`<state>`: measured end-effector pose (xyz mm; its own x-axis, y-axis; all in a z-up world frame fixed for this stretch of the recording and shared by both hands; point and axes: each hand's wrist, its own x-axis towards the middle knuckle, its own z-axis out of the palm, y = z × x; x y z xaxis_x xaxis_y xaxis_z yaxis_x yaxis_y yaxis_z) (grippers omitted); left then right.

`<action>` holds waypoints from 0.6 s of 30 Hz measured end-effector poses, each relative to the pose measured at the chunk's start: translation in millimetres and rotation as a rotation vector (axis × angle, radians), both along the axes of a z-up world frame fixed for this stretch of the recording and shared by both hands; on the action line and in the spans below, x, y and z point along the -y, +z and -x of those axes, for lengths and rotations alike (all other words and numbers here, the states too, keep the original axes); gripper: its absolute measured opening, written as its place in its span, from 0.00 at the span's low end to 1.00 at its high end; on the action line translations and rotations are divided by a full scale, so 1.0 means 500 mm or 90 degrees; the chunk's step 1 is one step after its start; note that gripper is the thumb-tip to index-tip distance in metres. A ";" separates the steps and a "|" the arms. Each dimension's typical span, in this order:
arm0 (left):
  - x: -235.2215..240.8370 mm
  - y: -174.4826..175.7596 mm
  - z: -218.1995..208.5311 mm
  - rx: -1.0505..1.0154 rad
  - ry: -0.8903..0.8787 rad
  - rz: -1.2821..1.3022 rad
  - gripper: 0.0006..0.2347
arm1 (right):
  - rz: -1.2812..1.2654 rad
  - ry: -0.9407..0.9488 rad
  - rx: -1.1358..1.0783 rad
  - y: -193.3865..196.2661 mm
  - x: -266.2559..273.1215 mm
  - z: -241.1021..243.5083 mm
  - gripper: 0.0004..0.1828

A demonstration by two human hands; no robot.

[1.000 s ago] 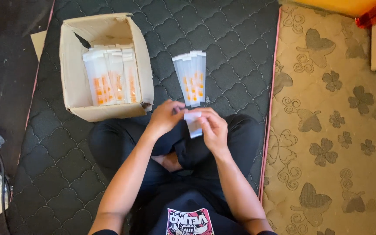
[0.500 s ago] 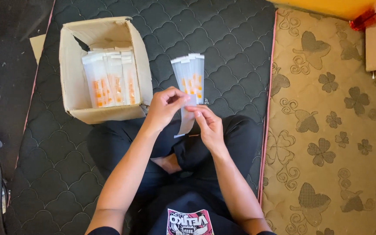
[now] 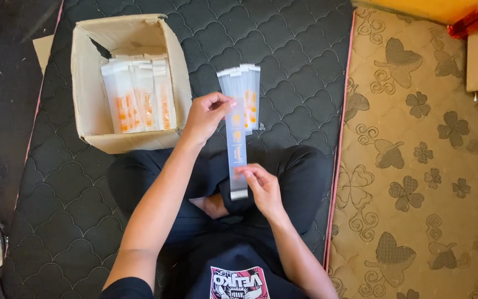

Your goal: The person sits on the floor and repeatedly picks up small, clear plastic bags containing orange items from a cardboard box. They hold each bag up to the camera, turn it over to show both sides, and then place it back into the box.

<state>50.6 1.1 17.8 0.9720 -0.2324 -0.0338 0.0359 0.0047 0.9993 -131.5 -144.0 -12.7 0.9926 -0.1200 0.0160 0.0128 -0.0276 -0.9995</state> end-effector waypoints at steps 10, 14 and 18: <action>0.005 -0.016 -0.003 -0.043 0.014 -0.034 0.04 | -0.065 -0.022 -0.076 -0.006 -0.006 0.058 0.08; 0.002 -0.008 -0.001 -0.049 0.017 -0.041 0.04 | -0.060 -0.024 -0.078 -0.009 -0.010 0.058 0.08; 0.001 -0.018 -0.001 -0.043 0.016 -0.023 0.04 | -0.056 -0.025 -0.088 -0.006 -0.011 0.061 0.08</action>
<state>51.3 0.5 8.7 0.9726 -0.2059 -0.1076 0.1036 -0.0303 0.9942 -161.9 -138.4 -15.7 0.9793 -0.1533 -0.1321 -0.1239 0.0620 -0.9904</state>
